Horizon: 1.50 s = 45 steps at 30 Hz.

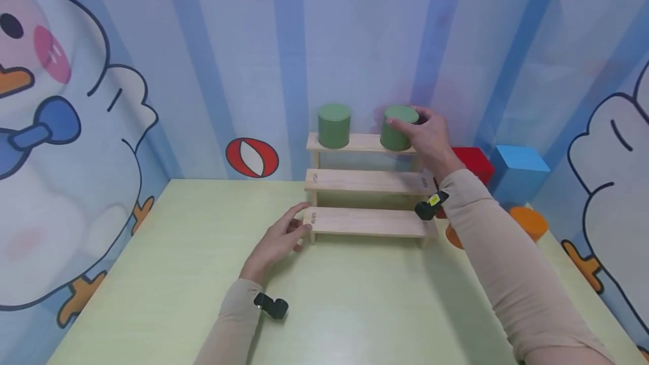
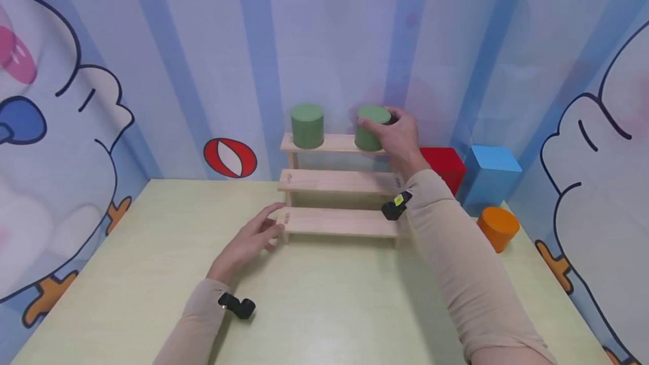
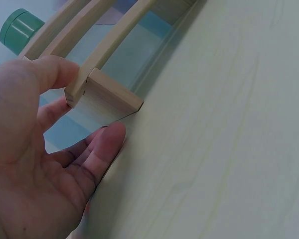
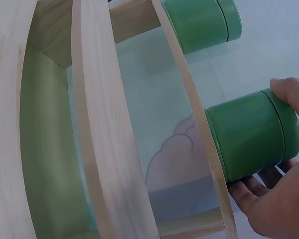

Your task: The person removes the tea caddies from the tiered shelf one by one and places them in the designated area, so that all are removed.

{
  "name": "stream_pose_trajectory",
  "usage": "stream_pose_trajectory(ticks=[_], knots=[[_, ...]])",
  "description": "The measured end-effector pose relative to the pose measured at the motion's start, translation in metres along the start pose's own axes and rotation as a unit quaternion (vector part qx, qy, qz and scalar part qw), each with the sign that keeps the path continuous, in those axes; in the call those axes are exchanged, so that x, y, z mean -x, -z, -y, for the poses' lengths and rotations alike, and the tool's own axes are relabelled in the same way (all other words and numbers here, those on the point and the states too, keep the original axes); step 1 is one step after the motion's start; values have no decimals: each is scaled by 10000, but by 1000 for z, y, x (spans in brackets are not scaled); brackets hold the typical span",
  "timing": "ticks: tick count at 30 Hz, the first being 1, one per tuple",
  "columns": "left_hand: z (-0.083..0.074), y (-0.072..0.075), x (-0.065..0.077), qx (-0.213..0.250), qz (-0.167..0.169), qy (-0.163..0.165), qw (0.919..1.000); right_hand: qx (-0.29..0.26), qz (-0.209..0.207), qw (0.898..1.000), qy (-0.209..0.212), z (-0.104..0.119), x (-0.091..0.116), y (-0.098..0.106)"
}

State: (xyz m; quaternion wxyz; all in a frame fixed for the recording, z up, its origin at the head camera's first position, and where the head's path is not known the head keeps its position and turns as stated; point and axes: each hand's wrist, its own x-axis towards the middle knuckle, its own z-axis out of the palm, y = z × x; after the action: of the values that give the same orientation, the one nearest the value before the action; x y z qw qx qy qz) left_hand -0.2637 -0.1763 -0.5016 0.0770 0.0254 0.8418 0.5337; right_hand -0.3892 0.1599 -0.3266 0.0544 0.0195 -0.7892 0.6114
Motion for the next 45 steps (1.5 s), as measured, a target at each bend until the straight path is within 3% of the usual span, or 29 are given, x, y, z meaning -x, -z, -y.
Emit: stream_pose_trajectory(ticks=[18, 25, 34, 40, 45], knots=[[3, -9, -11, 49, 66, -40, 10000, 246, 58, 9995, -191, 3, -4, 14], [2, -6, -13, 51, 88, -97, 9999, 260, 38, 9996, 111, 28, 3, 29], [2, 6, -15, -67, 73, -82, 9999, 256, -171, 9993, 225, 74, 19, 62], [0, 8, -17, -31, 135, -120, 9998, 441, -496, 9971, 385, 84, 30, 96], [-2, 7, -20, -44, 149, -89, 9998, 479, -534, 9973, 141, 85, 45, 133]])
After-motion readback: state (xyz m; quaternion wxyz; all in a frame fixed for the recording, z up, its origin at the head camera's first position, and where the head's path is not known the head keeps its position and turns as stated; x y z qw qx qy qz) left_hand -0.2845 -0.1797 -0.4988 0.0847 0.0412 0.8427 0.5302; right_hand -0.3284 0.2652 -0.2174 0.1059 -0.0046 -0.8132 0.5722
